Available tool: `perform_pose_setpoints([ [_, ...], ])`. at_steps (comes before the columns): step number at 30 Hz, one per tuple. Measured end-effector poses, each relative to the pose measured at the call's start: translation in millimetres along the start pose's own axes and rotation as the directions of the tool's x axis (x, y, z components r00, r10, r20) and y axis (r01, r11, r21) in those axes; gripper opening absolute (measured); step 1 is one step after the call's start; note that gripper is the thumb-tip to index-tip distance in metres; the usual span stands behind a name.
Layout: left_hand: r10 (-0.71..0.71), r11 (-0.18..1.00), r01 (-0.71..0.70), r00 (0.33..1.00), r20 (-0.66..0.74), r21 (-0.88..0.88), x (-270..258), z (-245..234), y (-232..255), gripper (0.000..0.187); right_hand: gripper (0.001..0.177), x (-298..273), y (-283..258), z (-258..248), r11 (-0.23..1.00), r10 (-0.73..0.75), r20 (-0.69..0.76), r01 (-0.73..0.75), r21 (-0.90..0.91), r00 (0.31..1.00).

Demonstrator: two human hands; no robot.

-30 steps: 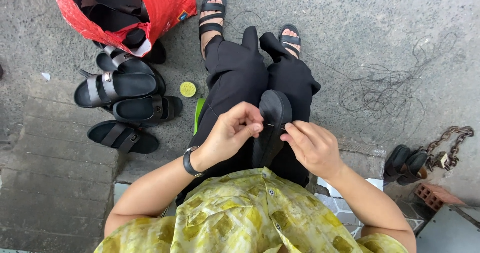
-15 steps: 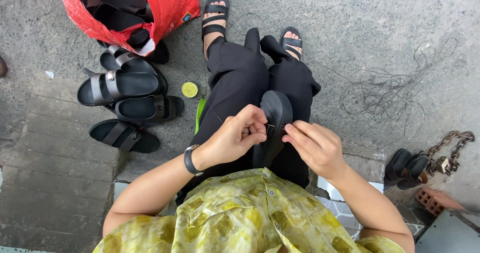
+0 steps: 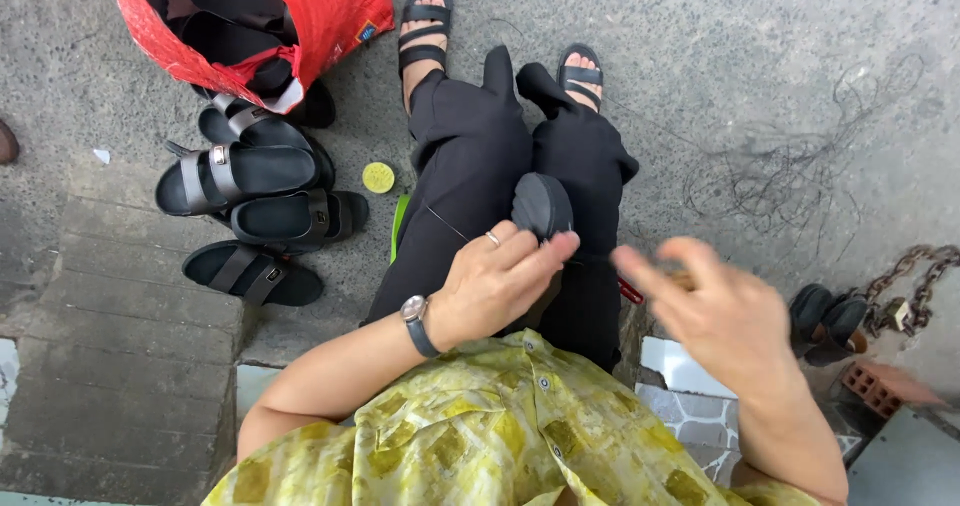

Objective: Hand-stitching the sole of a black sandal to repair it using a needle and thread.

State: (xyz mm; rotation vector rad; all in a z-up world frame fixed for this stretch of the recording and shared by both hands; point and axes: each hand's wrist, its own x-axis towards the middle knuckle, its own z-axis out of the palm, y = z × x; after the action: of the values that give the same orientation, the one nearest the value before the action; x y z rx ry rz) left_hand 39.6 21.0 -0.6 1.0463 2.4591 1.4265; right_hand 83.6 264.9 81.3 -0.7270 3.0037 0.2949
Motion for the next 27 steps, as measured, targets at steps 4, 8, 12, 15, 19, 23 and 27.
perform_pose_setpoints([
  [4, 0.329, 0.944, -0.298, 0.895, -0.302, 0.144, 10.2, -2.0, 2.8, 0.009, 0.016, 7.8, -21.6, 17.2, 0.829, -0.089, -0.103, 0.131, 0.544, 0.991],
  [8, 0.43, 0.895, -0.363, 0.857, -0.285, 0.259, -0.8, -1.6, -2.1, 0.021, 0.026, 9.1, -33.0, 50.0, 0.869, -0.002, -0.185, 0.094, 0.487, 0.983],
  [12, 0.424, 0.897, -0.359, 0.863, -0.274, 0.257, -7.4, -0.4, -4.1, 0.015, 0.017, 11.0, -27.8, 26.1, 0.384, 0.167, -0.099, 0.028, 0.923, 0.981],
  [15, 0.399, 0.909, -0.339, 0.874, -0.275, 0.243, -14.1, 0.6, -5.1, 0.016, 0.013, -13.7, -18.3, 27.3, -0.302, 0.545, 0.087, 0.099, 0.948, 0.834],
  [19, 0.255, 0.962, -0.219, 0.935, -0.245, 0.165, -12.6, -2.0, -7.6, 0.014, 0.04, 11.1, -27.4, 24.0, 0.471, 0.354, -0.239, 0.048, 0.881, 0.904],
  [23, -0.178, 0.973, 0.168, 0.983, 0.05, 0.161, -9.8, -22.6, -5.3, 0.05, 0.018, 25.3, -44.1, 27.8, 0.66, 0.093, -0.226, 0.11, 0.743, 0.97],
  [27, -0.191, 0.947, 0.243, 0.952, 0.24, -0.21, 5.9, -37.8, -6.3, 0.022, 0.02, 18.7, -49.5, 26.4, 0.513, 0.172, -0.08, -0.02, 0.858, 0.982],
])
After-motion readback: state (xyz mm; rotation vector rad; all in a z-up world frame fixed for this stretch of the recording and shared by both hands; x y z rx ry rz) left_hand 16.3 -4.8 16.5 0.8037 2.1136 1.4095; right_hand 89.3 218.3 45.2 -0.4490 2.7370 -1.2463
